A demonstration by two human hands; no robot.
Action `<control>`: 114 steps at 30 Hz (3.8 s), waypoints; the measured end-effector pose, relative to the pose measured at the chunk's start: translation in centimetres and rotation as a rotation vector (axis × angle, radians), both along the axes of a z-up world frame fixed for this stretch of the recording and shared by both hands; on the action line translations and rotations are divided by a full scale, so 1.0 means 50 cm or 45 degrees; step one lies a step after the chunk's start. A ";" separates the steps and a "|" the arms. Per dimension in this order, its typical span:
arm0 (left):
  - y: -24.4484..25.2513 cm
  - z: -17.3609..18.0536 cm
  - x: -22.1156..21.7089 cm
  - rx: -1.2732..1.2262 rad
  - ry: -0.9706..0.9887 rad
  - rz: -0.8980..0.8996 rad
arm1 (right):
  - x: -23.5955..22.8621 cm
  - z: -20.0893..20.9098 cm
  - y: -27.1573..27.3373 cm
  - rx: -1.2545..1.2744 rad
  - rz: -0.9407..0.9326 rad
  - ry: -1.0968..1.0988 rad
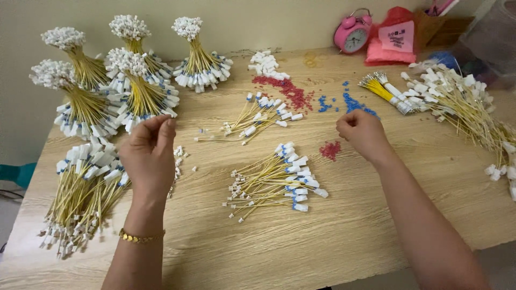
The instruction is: Manually attach white plastic connectors to the ends of yellow wire bundles on a workbench.
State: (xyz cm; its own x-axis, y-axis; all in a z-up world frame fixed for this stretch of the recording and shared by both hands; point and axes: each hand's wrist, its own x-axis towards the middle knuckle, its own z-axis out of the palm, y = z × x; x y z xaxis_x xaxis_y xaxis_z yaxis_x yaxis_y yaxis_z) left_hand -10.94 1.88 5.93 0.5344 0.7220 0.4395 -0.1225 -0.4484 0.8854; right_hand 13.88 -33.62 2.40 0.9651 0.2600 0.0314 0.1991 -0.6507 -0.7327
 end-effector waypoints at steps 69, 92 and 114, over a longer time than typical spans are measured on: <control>-0.161 -0.104 0.027 -0.664 0.146 -0.836 | -0.284 0.068 0.238 0.223 0.802 -0.313; 0.070 -0.162 0.111 1.250 1.076 0.116 | -0.048 -0.066 -0.199 -0.170 0.004 -0.411; -0.105 -0.049 0.010 -0.100 0.280 -0.225 | -0.012 0.003 0.023 -0.702 0.261 -0.098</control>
